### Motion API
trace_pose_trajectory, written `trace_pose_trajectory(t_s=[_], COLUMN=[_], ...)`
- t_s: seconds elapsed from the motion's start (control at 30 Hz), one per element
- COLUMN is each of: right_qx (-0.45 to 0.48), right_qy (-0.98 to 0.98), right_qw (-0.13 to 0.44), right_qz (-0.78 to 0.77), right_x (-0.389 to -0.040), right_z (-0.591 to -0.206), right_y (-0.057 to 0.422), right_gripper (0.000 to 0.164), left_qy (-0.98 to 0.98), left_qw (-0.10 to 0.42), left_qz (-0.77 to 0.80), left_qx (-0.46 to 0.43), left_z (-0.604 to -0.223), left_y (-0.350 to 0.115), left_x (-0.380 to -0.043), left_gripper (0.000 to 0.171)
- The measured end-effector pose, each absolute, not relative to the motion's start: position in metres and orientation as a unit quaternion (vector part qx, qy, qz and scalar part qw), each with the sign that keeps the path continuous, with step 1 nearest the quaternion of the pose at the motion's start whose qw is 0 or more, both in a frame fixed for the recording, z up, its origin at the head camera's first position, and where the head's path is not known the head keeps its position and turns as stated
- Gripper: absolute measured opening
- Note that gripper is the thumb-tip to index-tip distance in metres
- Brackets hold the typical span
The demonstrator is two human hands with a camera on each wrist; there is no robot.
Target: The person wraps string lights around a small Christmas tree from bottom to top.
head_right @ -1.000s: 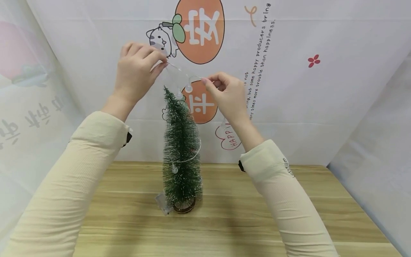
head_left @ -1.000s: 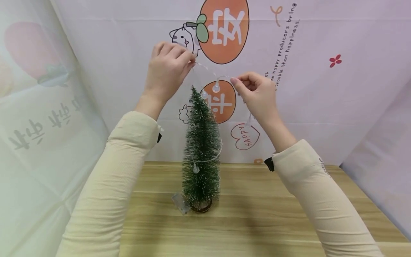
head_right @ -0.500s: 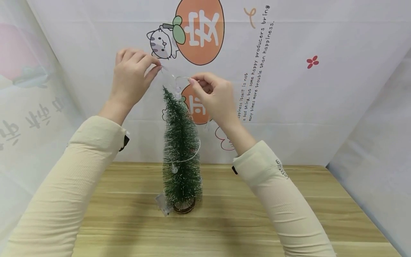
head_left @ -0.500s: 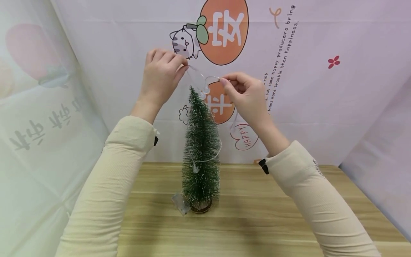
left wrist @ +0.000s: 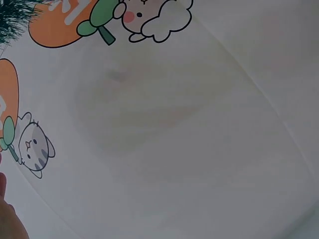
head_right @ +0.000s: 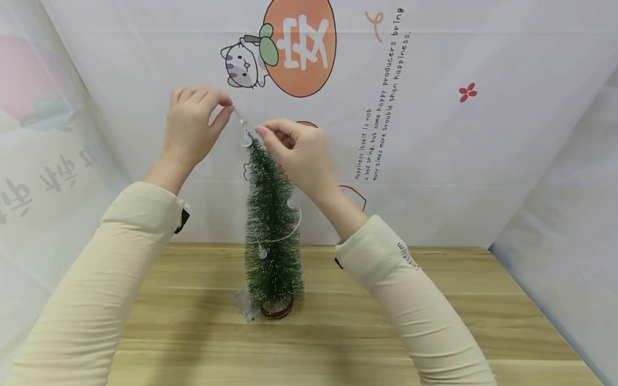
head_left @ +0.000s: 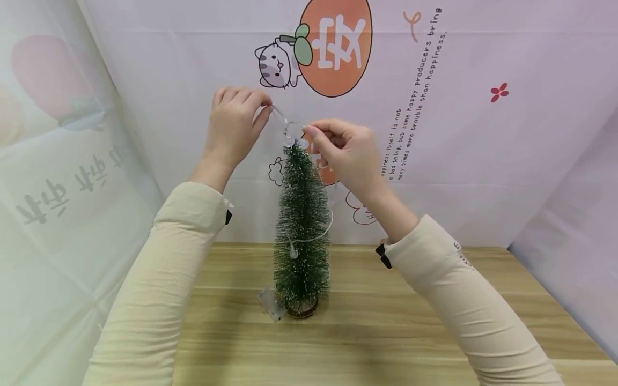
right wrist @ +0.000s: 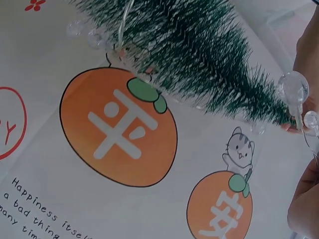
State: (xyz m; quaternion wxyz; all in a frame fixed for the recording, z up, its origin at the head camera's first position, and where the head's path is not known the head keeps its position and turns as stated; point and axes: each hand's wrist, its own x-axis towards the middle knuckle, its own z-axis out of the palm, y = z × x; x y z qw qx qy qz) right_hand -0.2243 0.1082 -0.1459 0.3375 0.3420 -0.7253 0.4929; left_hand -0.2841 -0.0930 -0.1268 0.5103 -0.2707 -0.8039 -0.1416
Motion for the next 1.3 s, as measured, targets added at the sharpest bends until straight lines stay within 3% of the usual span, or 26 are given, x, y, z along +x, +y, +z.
trace_pose_trajectory(t_s=[0.3, 0.57, 0.73, 0.87, 1.13, 1.3], right_qx=[0.384, 0.383, 0.384, 0.398, 0.399, 0.425], right_qy=[-0.738, -0.774, -0.791, -0.790, -0.795, -0.761], right_qw=[0.333, 0.255, 0.243, 0.269, 0.342, 0.452], right_qz=[0.444, 0.435, 0.410, 0.382, 0.303, 0.187], right_x=[-0.220, -0.217, -0.216, -0.218, -0.223, -0.226], right_z=[-0.162, -0.191, -0.206, -0.214, -0.223, -0.228], right_y=[0.093, 0.090, 0.093, 0.098, 0.108, 0.111], right_gripper=[0.014, 0.016, 0.016, 0.014, 0.011, 0.010], left_qy=[-0.788, -0.780, -0.757, -0.735, -0.728, -0.726], left_qw=[0.528, 0.540, 0.572, 0.596, 0.598, 0.598], left_qz=[-0.133, -0.091, -0.055, -0.022, -0.002, -0.001], left_qx=[-0.288, -0.302, -0.312, -0.322, -0.335, -0.338], left_z=[-0.147, -0.183, -0.200, -0.210, -0.217, -0.216], left_y=[-0.106, -0.120, -0.125, -0.127, -0.129, -0.129], left_x=[-0.288, -0.291, -0.292, -0.293, -0.296, -0.297], left_gripper=[0.016, 0.015, 0.014, 0.011, 0.008, 0.008])
